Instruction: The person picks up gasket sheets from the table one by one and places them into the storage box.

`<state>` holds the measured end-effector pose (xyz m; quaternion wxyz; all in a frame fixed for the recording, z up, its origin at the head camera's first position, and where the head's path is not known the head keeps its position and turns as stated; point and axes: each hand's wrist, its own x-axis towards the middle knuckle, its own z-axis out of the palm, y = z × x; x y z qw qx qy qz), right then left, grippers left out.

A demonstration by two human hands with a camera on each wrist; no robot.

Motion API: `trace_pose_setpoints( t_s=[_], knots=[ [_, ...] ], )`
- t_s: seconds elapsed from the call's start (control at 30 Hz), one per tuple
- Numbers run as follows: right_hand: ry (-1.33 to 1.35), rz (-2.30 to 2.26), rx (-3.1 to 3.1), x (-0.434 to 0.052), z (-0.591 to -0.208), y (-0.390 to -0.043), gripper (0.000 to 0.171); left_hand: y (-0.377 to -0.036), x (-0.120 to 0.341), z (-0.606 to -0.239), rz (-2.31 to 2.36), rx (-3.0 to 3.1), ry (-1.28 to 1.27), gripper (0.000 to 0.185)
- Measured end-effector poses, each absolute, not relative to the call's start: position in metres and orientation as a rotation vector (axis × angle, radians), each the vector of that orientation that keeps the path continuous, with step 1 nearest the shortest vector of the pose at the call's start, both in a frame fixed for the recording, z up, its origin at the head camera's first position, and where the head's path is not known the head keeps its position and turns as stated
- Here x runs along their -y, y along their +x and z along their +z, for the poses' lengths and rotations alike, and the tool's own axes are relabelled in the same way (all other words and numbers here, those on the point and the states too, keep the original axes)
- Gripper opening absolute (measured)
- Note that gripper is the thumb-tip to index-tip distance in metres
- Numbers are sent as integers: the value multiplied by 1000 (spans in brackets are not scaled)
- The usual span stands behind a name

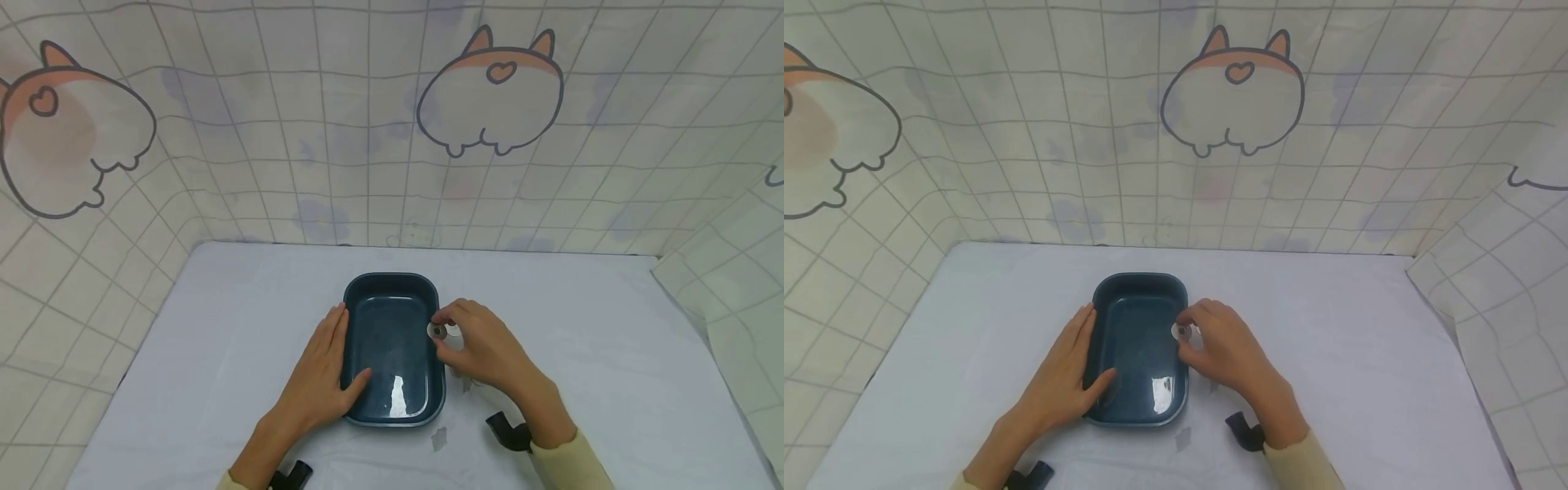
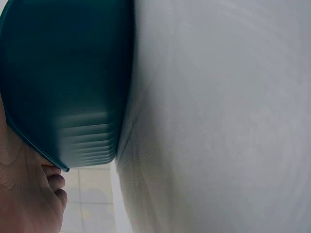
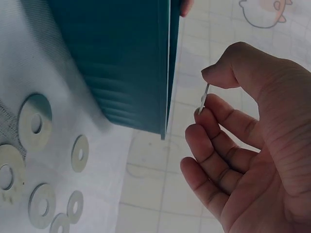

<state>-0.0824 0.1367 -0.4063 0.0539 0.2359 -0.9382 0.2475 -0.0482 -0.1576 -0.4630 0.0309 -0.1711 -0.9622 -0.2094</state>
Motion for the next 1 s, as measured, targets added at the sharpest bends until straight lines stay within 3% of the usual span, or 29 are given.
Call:
trace_pose_setpoints(
  t_s=[1.0],
  knots=[
    [942, 589, 2871, -107, -388, -105, 28, -48, 158, -462, -634, 2986, -526, 103]
  ],
)
